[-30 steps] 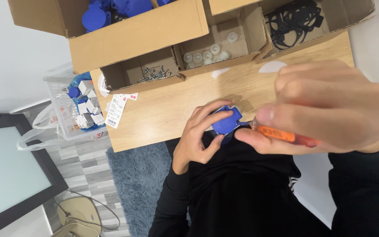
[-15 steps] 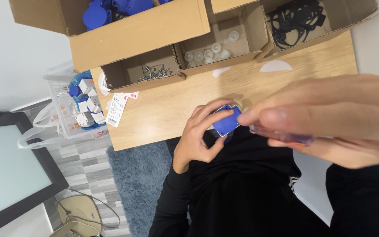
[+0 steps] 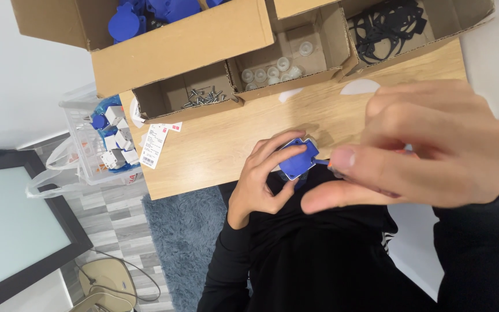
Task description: The person assembles a small electrical component by placing a black insert into a white housing, adding a blue cover, and securing it with screws using a screwdriver. The person then inspects the assembled unit.
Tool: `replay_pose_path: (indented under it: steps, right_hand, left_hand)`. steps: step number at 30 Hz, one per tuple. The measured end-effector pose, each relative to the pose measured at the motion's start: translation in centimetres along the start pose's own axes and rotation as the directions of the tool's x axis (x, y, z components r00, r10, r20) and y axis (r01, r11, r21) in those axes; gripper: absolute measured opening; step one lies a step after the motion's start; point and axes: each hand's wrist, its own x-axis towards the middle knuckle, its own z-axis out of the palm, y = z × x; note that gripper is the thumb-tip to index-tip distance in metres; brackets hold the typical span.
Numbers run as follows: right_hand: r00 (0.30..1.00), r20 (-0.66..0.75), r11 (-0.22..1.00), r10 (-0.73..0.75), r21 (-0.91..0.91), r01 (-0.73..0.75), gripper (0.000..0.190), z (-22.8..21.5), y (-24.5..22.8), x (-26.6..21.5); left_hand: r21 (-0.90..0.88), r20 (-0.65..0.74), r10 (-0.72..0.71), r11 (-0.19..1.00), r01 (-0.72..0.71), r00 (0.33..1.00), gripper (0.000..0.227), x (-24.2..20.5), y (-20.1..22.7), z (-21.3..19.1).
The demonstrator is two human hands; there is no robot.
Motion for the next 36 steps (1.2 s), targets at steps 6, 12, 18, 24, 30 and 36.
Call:
replay_pose_path:
  steps: [6,12,18,24,30,36]
  right_hand:
    - [0.961,0.276,1.000,-0.007,-0.022,0.014,0.054,-2.6,0.0,0.4]
    - [0.840,0.523,0.926,0.142,0.230,-0.299,0.073,-4.4,-0.4,-1.4]
    - [0.879,0.421,0.952,0.225,0.099,-0.291,0.057,-4.0,-1.9,0.8]
    - [0.940,0.269,0.973,0.208,0.038,-0.226,0.041,-2.2,-1.5,0.8]
    - [0.998,-0.060,0.999,-0.033,-0.046,0.030,0.046,0.3,-1.2,0.2]
    - [0.959,0.282,1.000,-0.011,0.020,0.005,0.038,-2.4,-1.2,-0.2]
  left_hand:
    - [-0.002,-0.005,-0.009,1.000,0.009,1.000,0.058,-0.2,-0.2,0.2]
    - [-0.003,-0.021,0.000,1.000,0.000,1.000,0.055,-0.1,0.0,0.2]
    - [0.007,-0.016,0.005,1.000,-0.005,1.000,0.056,-0.1,-0.1,0.3]
    - [0.008,-0.009,-0.006,1.000,0.006,1.000,0.056,0.0,0.2,0.1]
    - [0.007,-0.012,0.004,1.000,-0.004,1.000,0.053,0.0,0.0,0.2]
    - [0.008,-0.012,0.000,1.000,0.000,1.000,0.052,0.1,0.2,0.1]
